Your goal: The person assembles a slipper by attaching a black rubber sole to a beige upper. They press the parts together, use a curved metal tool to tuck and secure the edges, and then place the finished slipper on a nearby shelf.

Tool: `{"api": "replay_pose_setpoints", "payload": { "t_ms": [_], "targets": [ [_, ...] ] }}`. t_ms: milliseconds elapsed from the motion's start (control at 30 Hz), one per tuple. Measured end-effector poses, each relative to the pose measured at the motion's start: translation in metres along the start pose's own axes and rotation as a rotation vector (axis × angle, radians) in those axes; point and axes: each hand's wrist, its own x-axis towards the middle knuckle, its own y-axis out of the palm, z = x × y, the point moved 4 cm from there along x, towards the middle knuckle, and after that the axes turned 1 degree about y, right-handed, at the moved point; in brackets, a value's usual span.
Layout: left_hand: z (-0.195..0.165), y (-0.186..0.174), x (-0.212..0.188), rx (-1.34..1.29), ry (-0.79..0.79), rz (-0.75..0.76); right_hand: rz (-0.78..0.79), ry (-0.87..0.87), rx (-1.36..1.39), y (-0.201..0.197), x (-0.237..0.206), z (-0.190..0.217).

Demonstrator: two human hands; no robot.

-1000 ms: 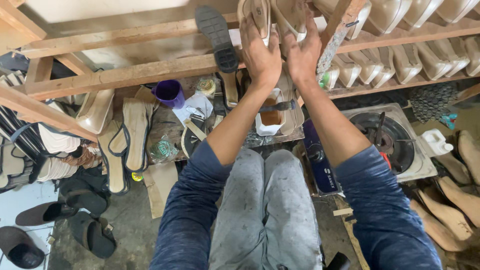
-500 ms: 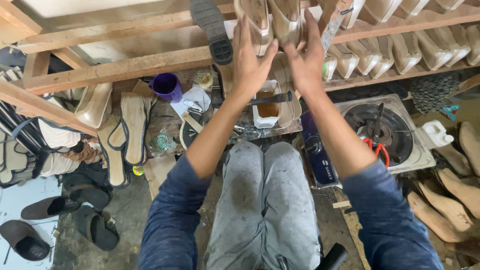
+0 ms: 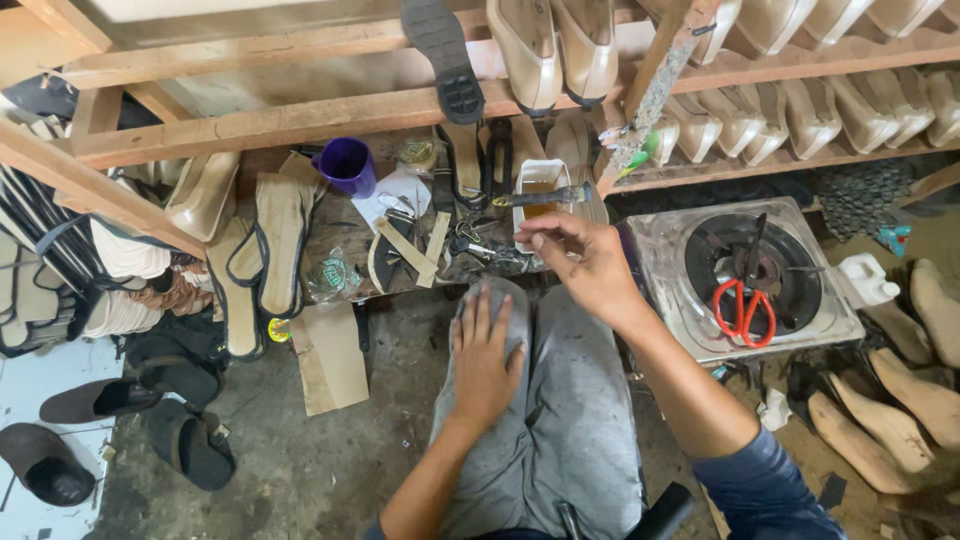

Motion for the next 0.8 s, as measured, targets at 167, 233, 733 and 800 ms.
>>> {"api": "replay_pose_setpoints", "payload": {
  "t_ms": [167,233,733,800],
  "targets": [
    [0.014,-0.003,-0.011,-0.024,-0.034,-0.014,0.027,-0.187,-0.211,-0.008,-0.006,0.052],
    [0.022,-0.011,-0.012,-0.048,-0.046,0.018,0.006,-0.215,-0.307,-0.024,-0.013,0.062],
    [0.014,-0.016,-0.062,0.034,-0.114,0.091,-0.269,0.185,-0.364,-0.247,-0.023,-0.007],
    [0.013,-0.012,-0.056,0.007,-0.122,0.083,-0.252,0.207,-0.382,-0.250,-0.023,-0.016]
  ]
}}
